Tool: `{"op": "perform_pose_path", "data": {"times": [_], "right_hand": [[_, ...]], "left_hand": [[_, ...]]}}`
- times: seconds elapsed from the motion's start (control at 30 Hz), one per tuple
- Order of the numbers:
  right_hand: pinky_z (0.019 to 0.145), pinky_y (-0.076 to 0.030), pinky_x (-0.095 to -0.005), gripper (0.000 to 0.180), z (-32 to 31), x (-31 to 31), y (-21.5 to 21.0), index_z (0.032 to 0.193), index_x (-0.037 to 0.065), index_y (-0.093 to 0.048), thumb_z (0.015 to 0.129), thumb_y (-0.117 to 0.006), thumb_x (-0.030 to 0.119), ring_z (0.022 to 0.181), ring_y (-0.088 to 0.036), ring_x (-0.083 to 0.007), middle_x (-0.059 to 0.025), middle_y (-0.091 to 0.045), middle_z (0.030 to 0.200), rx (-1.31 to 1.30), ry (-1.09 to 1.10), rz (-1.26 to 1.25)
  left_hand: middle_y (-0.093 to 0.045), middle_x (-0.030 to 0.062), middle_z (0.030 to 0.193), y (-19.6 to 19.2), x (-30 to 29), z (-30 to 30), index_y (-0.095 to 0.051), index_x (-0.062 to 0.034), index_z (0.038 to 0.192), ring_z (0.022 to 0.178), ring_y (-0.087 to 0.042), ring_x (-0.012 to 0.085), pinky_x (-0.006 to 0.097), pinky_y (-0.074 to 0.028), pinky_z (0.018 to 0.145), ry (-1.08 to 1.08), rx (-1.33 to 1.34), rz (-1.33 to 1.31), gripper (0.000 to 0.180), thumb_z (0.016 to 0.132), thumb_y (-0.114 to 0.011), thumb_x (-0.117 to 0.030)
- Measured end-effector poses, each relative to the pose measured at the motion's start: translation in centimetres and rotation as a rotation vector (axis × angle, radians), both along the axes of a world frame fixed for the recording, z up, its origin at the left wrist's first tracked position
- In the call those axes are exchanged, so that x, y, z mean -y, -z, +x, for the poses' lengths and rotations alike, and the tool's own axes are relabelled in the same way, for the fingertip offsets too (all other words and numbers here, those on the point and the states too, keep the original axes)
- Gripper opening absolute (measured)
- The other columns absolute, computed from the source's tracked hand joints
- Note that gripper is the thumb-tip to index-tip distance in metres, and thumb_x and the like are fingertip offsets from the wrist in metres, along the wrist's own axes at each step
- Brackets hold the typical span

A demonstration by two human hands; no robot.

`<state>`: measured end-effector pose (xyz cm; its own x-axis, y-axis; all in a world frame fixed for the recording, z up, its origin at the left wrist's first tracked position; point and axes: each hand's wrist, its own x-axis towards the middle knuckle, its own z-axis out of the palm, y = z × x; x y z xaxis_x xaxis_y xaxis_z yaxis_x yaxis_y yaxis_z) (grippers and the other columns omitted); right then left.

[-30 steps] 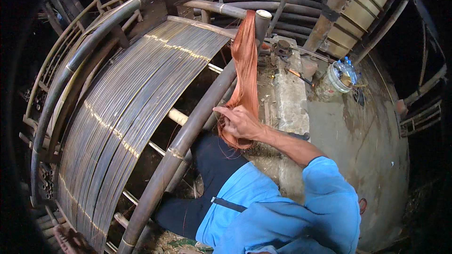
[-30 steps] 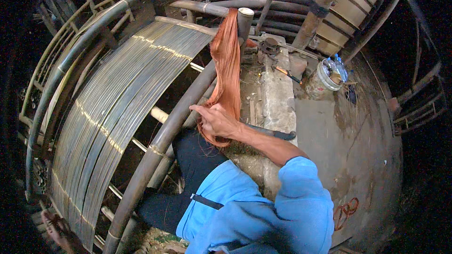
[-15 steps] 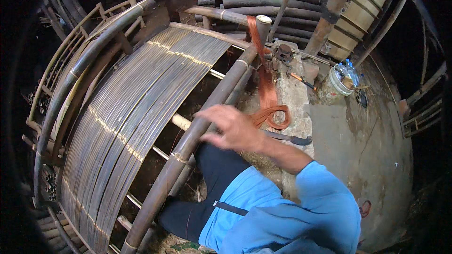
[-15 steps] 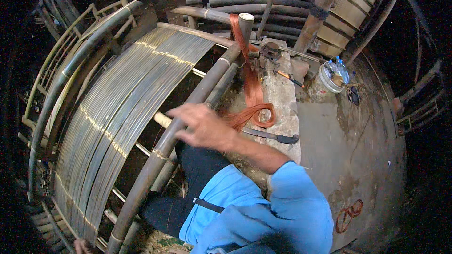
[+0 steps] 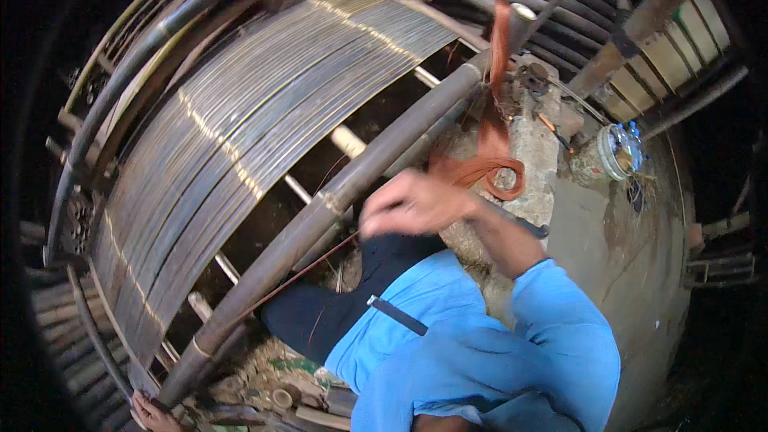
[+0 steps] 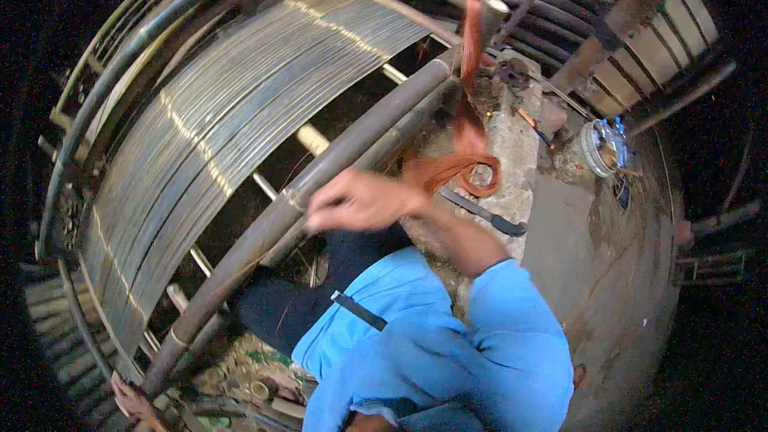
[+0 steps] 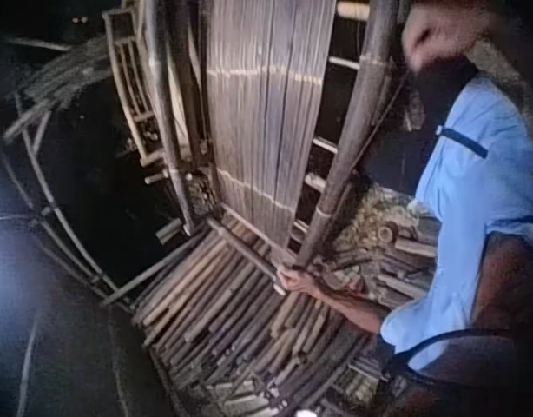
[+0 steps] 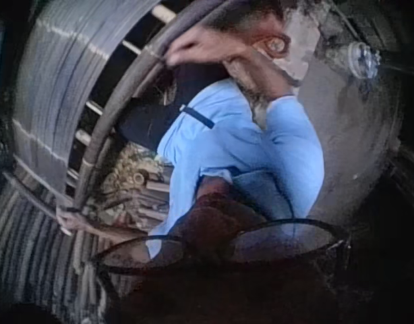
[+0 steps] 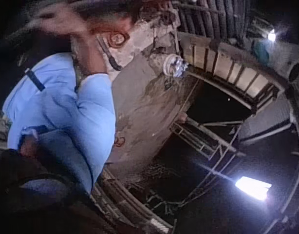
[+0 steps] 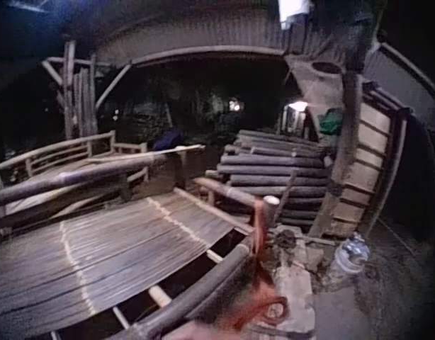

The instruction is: The person ties thin bamboo strips onto a large cylindrical frame by hand using a long piece of red cord. They wrap the cord around the strips and the bamboo structure, pulling it tight to secure the material in place.

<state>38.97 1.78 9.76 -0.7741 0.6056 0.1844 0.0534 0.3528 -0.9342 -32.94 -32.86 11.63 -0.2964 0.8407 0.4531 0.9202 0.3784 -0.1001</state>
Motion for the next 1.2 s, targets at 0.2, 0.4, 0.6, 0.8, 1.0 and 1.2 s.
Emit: {"op": "perform_pose_path", "data": {"times": [0.2, 0.4, 0.6, 0.8, 1.0, 1.2], "right_hand": [[0.073, -0.052, -0.0336, 0.017, 10.6, -3.8, 0.3, 0.092, 0.000, -0.072, 0.091, -0.070, 0.017, 0.079, -0.067, -0.0211, -0.0110, -0.070, 0.085, 0.419, 0.359, 0.219], [0.068, -0.048, -0.0312, 0.018, 5.6, -3.0, 2.7, 0.094, -0.001, -0.071, 0.091, -0.069, 0.016, 0.074, -0.061, -0.0141, -0.0096, -0.069, 0.080, 0.321, 0.447, 0.167], [0.072, -0.052, -0.0315, 0.024, 1.0, -2.4, 5.3, 0.095, -0.001, -0.073, 0.092, -0.069, 0.022, 0.077, -0.066, -0.0143, -0.0112, -0.073, 0.081, 0.331, 0.455, 0.141], [0.073, -0.054, -0.0354, 0.018, -4.6, 1.8, 4.8, 0.092, 0.002, -0.074, 0.090, -0.069, 0.019, 0.079, -0.070, -0.0247, -0.0141, -0.073, 0.087, 0.241, 0.218, 0.117], [0.066, -0.053, -0.0352, 0.009, -10.0, 4.5, 0.8, 0.089, 0.005, -0.074, 0.086, -0.072, 0.012, 0.072, -0.068, -0.0244, -0.0113, -0.071, 0.081, 0.036, 0.088, 0.246], [0.078, -0.051, -0.0290, 0.012, -0.6, -2.5, -2.0, 0.090, -0.001, -0.073, 0.089, -0.069, 0.010, 0.082, -0.065, -0.0137, -0.0074, -0.072, 0.087, 0.225, 0.211, 0.193]], "left_hand": [[-0.058, 0.0184, 0.134, 4.3, 18.6, -5.4, -0.050, -0.0055, 0.141, 0.118, -0.059, 0.0324, 0.045, -0.049, 0.095, -0.867, -0.128, -0.517, 0.046, 0.095, -0.045, -0.006], [-0.064, 0.0143, 0.129, 8.9, 18.0, -1.6, -0.056, -0.0134, 0.138, 0.112, -0.064, 0.0308, 0.040, -0.052, 0.088, -0.482, -0.214, -0.717, 0.045, 0.093, -0.055, -0.016], [-0.070, 0.0085, 0.110, 11.3, 4.5, 4.1, -0.063, 0.0026, 0.125, 0.097, -0.063, 0.0177, 0.032, -0.049, 0.087, -0.362, 0.728, 0.203, 0.038, 0.104, -0.048, -0.026], [-0.058, 0.0026, 0.084, 5.1, -14.4, 26.7, -0.067, -0.0004, 0.095, 0.079, -0.055, 0.0097, 0.026, -0.045, 0.070, 0.046, 1.281, 0.095, 0.028, 0.104, -0.051, -0.023], [-0.062, 0.0051, 0.079, 0.6, -20.0, 39.4, -0.065, -0.0002, 0.095, 0.068, -0.058, 0.0106, 0.026, -0.048, 0.064, 0.600, 1.807, -0.534, 0.025, 0.102, -0.053, -0.020], [-0.051, -0.0053, 0.074, -4.4, -12.3, 23.6, -0.063, -0.0020, 0.109, 0.066, -0.044, 0.0021, 0.018, -0.034, 0.058, 0.146, 1.444, 0.201, 0.028, 0.101, -0.057, -0.027]]}}
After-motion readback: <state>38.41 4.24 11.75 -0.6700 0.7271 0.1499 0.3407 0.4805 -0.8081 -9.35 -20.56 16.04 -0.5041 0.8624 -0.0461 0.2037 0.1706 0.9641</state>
